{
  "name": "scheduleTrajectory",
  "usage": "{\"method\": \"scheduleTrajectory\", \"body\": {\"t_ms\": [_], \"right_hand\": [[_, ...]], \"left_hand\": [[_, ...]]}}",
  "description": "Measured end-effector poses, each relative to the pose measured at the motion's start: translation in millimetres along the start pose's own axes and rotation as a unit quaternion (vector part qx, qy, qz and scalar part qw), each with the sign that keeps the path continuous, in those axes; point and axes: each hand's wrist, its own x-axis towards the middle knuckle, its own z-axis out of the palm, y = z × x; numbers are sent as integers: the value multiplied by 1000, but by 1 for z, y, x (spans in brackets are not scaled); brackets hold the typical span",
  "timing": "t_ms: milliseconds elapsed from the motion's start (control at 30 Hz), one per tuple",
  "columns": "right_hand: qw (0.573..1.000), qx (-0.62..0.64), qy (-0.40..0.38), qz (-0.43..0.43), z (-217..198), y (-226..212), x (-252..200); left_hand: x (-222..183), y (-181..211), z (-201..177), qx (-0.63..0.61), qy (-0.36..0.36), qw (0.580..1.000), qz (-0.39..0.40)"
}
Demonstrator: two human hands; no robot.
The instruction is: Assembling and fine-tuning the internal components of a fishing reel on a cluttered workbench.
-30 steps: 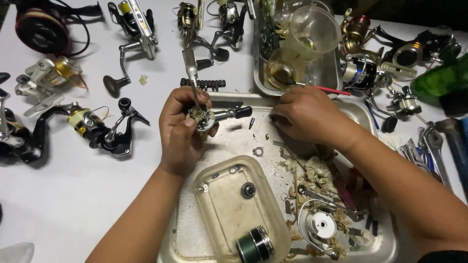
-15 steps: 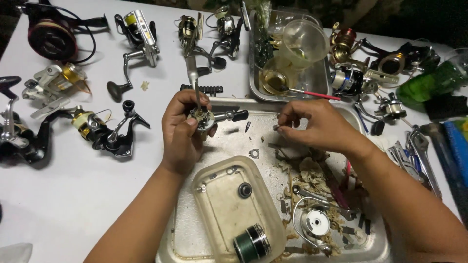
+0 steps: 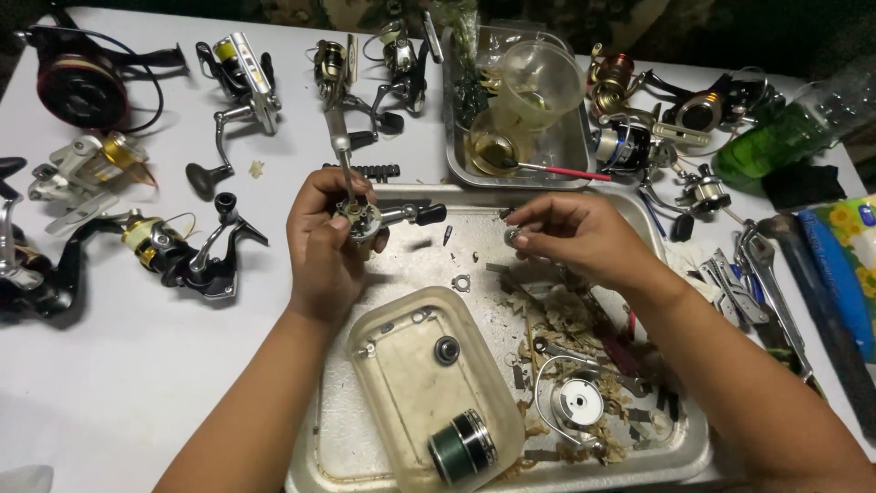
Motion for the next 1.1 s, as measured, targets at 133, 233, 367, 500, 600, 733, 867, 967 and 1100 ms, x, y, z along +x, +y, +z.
{"method": "scheduleTrajectory", "body": {"t_ms": [133,233,367,500,600,733,867,967,1100], "right_hand": [[1000,4,9,-18,-3,5,7],[996,87,7,-30,-3,11,14],[988,153,6,-33,9,-3,16],[990,124,28,-61,20,-15,13],[988,101,40,-111,26,-16,7],[985,88,52,-138,28,-21,2],[982,76,54,-164,29,-20,-2],[983,105,59,-140,32,-20,2],[982,156,60,-87,38,-30,10]], "left_hand": [[0,-3,1,-12,3,1000,6],[0,-5,0,-20,-3,1000,5],[0,-7,-2,-18,-10,1000,8],[1,-7,-2,-17,-22,999,18],[1,-8,-3,-15,-33,999,28],[0,-7,-2,-12,-37,999,30],[-1,-7,0,-2,-43,999,33],[-1,-4,1,-6,-51,998,21],[-2,-3,4,-27,-71,997,6]]}}
